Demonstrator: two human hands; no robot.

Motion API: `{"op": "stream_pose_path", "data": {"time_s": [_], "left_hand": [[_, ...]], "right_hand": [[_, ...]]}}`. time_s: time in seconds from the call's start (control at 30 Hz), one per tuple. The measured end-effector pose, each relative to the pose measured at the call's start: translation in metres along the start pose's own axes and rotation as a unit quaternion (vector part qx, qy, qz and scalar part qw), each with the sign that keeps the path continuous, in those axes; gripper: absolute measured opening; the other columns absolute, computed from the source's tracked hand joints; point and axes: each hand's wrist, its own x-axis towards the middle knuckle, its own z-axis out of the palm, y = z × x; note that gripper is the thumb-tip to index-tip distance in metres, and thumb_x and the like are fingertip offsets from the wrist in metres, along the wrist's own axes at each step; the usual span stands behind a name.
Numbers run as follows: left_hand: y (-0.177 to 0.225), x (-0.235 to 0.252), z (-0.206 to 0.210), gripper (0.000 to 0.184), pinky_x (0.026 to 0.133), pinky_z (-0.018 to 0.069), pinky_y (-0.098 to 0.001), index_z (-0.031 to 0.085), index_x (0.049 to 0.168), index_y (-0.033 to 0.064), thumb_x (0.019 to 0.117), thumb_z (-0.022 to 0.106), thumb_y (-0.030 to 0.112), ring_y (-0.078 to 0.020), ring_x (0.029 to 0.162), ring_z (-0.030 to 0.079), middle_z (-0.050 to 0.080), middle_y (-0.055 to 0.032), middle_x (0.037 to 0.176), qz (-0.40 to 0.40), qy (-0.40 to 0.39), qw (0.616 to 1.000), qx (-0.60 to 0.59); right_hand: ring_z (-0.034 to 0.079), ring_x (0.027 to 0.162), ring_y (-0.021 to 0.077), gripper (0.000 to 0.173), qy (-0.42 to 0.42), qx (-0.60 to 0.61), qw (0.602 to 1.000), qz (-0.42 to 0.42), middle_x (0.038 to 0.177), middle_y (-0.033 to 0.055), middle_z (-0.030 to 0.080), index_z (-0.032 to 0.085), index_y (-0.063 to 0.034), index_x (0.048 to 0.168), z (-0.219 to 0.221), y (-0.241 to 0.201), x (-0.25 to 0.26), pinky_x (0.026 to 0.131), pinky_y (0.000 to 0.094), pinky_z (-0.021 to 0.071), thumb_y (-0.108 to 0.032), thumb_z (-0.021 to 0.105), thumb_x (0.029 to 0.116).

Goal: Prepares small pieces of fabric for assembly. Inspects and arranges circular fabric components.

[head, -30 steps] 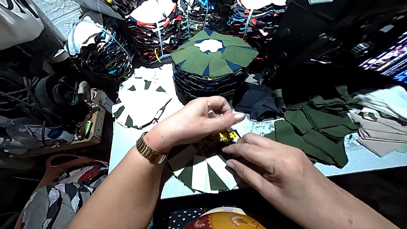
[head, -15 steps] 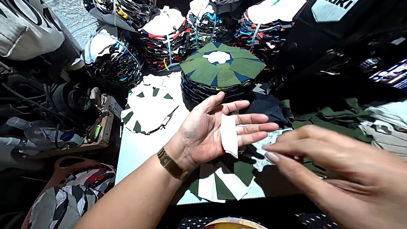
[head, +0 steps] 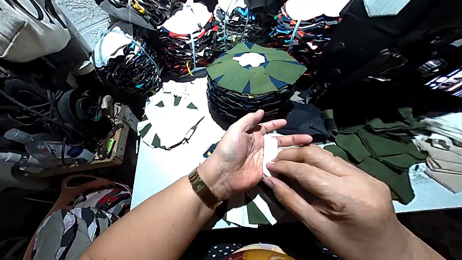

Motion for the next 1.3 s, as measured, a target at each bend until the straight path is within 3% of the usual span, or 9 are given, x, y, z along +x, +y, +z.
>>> {"op": "stream_pose_path", "data": {"time_s": [0.1, 0.2, 0.4, 0.53, 0.7, 0.9, 1.07, 1.17, 1.3], "left_hand": [[-0.003, -0.004, 0.0, 0.072, 0.09, 0.0539, -0.0358, 0.039, 0.155, 0.0173, 0.1032, 0.021, 0.064, -0.0223, 0.113, 0.066, 0.062, -0.0149, 0.136, -0.001, -0.003, 1.0, 0.012], [-0.005, -0.006, 0.001, 0.068, 0.08, 0.0547, -0.0306, 0.042, 0.153, 0.0191, 0.1034, 0.022, 0.062, -0.0174, 0.101, 0.068, 0.065, -0.0118, 0.129, 0.005, -0.003, 1.0, 0.024], [-0.006, -0.003, 0.001, 0.055, 0.087, 0.0542, -0.03, 0.046, 0.148, 0.0155, 0.1063, 0.032, 0.049, -0.0157, 0.104, 0.067, 0.066, -0.0095, 0.126, 0.002, -0.016, 1.0, -0.009], [-0.005, -0.001, 0.003, 0.043, 0.084, 0.0566, -0.0275, 0.051, 0.14, 0.0091, 0.1069, 0.04, 0.033, -0.0142, 0.093, 0.068, 0.066, -0.0087, 0.11, -0.007, -0.004, 0.999, -0.045], [-0.004, -0.002, 0.006, 0.04, 0.084, 0.0572, -0.0296, 0.048, 0.144, 0.0105, 0.1079, 0.038, 0.023, -0.0156, 0.094, 0.07, 0.068, -0.0109, 0.114, -0.009, -0.002, 1.0, -0.019], [-0.004, 0.0, 0.008, 0.041, 0.085, 0.0575, -0.0331, 0.051, 0.141, 0.0065, 0.1026, 0.039, 0.001, -0.018, 0.096, 0.067, 0.064, -0.0136, 0.117, -0.001, 0.038, 0.998, 0.046], [-0.005, 0.001, 0.005, 0.031, 0.082, 0.0592, -0.0326, 0.054, 0.134, 0.0042, 0.1058, 0.04, 0.006, -0.0172, 0.087, 0.068, 0.064, -0.0114, 0.107, 0.003, 0.015, 0.997, 0.074], [-0.004, -0.001, 0.004, 0.024, 0.078, 0.0593, -0.0256, 0.06, 0.126, 0.0054, 0.1057, 0.048, 0.01, -0.0115, 0.083, 0.069, 0.067, -0.0071, 0.101, 0.014, 0.016, 0.994, 0.105], [-0.003, -0.005, 0.004, 0.017, 0.065, 0.0546, -0.0181, 0.064, 0.117, 0.0066, 0.1011, 0.059, 0.005, -0.0043, 0.068, 0.062, 0.067, -0.0032, 0.084, 0.045, 0.034, 0.974, 0.219]], "right_hand": [[0.062, 0.096, 0.0076, 0.019, -0.008, 0.01, 1.0, 0.016, 0.103, 0.0026, 0.066, 0.076, -0.0078, 0.101, 0.001, 0.001, 0.0, 0.077, 0.0205, 0.0528, -0.023, 0.066, 0.0942], [0.062, 0.096, 0.0031, 0.017, -0.018, 0.042, 0.998, 0.036, 0.101, -0.0024, 0.066, 0.077, -0.0103, 0.1, -0.002, 0.004, 0.002, 0.08, 0.0169, 0.0538, -0.023, 0.067, 0.0942], [0.065, 0.106, 0.0089, 0.013, -0.025, 0.132, 0.989, 0.054, 0.102, -0.0044, 0.068, 0.078, -0.0129, 0.098, -0.011, 0.013, 0.002, 0.091, 0.0225, 0.0567, -0.017, 0.066, 0.0951], [0.067, 0.095, 0.0055, 0.016, -0.019, 0.156, 0.982, 0.105, 0.104, -0.0062, 0.068, 0.079, -0.0159, 0.103, -0.022, 0.015, 0.005, 0.078, 0.0182, 0.0594, -0.019, 0.064, 0.0975], [0.063, 0.088, -0.0003, 0.015, -0.044, 0.088, 0.99, 0.104, 0.095, -0.0101, 0.064, 0.079, -0.0199, 0.096, -0.029, 0.018, 0.004, 0.07, 0.0133, 0.0544, -0.023, 0.064, 0.0941], [0.063, 0.079, -0.0035, 0.017, 0.009, 0.039, 0.992, 0.119, 0.09, -0.0092, 0.069, 0.076, -0.0139, 0.103, -0.035, 0.021, 0.004, 0.068, 0.0118, 0.054, -0.019, 0.061, 0.0977], [0.067, 0.081, 0.003, 0.014, 0.046, 0.1, 0.987, 0.121, 0.095, -0.0057, 0.07, 0.073, -0.0098, 0.104, -0.042, 0.023, 0.005, 0.072, 0.0175, 0.0592, -0.012, 0.061, 0.0969], [0.068, 0.081, 0.0052, 0.019, 0.046, 0.152, 0.98, 0.121, 0.098, -0.0055, 0.071, 0.075, -0.0109, 0.104, -0.045, 0.025, 0.005, 0.071, 0.0189, 0.0599, -0.009, 0.058, 0.0947], [0.068, 0.079, 0.0069, 0.012, 0.055, 0.236, 0.958, 0.153, 0.098, -0.006, 0.072, 0.076, -0.0169, 0.099, -0.047, 0.032, 0.0, 0.066, 0.02, 0.0586, -0.024, 0.068, 0.0954]]}}
